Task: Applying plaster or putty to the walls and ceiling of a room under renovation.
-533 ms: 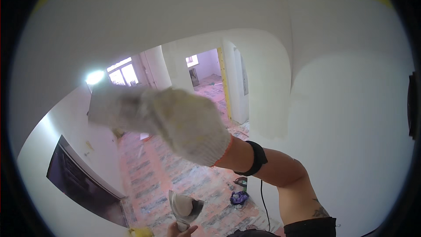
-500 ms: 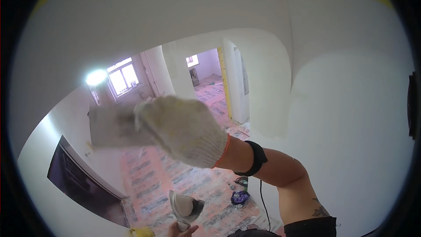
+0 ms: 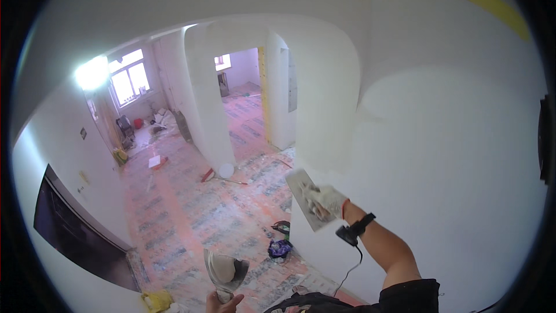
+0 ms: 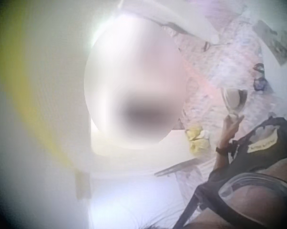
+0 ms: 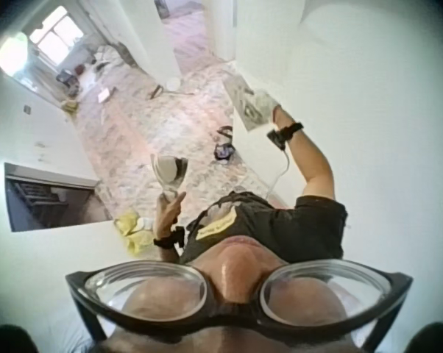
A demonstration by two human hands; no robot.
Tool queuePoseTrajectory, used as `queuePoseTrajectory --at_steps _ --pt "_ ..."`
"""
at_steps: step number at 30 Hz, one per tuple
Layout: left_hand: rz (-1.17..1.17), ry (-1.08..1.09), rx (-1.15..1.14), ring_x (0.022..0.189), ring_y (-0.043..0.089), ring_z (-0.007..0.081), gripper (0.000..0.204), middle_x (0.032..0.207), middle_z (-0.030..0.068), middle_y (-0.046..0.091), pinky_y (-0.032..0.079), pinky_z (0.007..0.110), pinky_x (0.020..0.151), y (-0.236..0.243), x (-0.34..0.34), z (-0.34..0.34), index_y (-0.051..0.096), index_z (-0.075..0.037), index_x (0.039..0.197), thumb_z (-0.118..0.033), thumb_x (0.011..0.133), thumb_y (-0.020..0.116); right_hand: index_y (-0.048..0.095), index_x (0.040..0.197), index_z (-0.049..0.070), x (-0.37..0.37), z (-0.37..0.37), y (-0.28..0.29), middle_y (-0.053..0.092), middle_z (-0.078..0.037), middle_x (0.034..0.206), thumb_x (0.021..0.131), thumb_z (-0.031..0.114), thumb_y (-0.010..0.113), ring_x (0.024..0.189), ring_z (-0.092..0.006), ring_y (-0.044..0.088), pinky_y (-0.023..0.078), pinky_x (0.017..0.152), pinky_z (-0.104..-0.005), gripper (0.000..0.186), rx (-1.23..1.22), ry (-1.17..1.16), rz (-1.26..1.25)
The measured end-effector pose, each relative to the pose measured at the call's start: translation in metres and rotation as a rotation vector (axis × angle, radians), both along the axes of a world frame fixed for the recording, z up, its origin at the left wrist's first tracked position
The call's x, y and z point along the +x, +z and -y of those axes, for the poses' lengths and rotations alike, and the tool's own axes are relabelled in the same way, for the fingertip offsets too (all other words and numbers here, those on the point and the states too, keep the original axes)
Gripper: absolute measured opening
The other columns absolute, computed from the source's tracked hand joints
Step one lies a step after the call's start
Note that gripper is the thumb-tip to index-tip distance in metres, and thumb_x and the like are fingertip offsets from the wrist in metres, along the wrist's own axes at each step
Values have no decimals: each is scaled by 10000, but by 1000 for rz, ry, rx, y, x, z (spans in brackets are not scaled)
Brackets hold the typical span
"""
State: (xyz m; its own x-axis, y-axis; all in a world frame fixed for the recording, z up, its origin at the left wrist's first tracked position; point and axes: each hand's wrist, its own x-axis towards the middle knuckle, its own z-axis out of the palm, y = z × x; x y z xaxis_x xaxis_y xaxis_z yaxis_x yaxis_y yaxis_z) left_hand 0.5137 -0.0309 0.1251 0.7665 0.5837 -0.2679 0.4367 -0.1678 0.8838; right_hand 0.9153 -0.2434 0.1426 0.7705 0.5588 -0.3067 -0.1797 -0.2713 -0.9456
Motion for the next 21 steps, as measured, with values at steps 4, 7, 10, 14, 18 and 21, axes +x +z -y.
queuePoseTrajectory --at_steps 4,7,10,14,18,21 --pt "-92 -56 17 367 363 68 380 492 -45 442 255 278 363 12 40 12 528 -112 645 -255 924 742 652 1160 48 14 43 -44 635 -39 724 1018 441 571 542 -111 559 448 477 -285 426 -111 -49 -139" --pt "-105 -118 11 376 370 69 360 497 -43 449 262 277 370 0 74 16 544 -105 661 -256 914 752 586 1364 78 56 64 -81 700 -105 855 998 392 592 671 -218 664 539 609 -365 483 -169 -96 99" --pt "-124 -61 -282 416 444 67 260 556 -20 513 324 258 383 24 110 33 563 -70 781 -154 856 798 576 1372 71 99 78 -72 724 -196 931 951 303 628 803 -359 710 559 748 -488 484 -322 -114 1209" --pt "-189 -85 -283 410 451 78 254 548 -18 500 313 264 364 26 127 45 552 -63 817 -146 847 790 614 1213 41 117 83 -19 707 -250 1038 905 275 668 971 -422 683 527 864 -542 390 -654 -126 1112" --pt "-57 -85 -170 391 416 83 281 526 -24 481 294 276 366 -12 133 50 562 -73 751 -206 863 782 619 1110 28 130 77 14 710 -233 1021 902 275 672 989 -412 681 533 856 -526 327 -883 -27 1131" --pt "4 -56 -139 357 374 87 384 473 -36 444 263 289 357 -26 132 48 557 -83 633 -269 878 786 623 1100 29 136 74 25 715 -219 956 896 267 674 935 -416 690 538 830 -530 317 -779 -59 1394"
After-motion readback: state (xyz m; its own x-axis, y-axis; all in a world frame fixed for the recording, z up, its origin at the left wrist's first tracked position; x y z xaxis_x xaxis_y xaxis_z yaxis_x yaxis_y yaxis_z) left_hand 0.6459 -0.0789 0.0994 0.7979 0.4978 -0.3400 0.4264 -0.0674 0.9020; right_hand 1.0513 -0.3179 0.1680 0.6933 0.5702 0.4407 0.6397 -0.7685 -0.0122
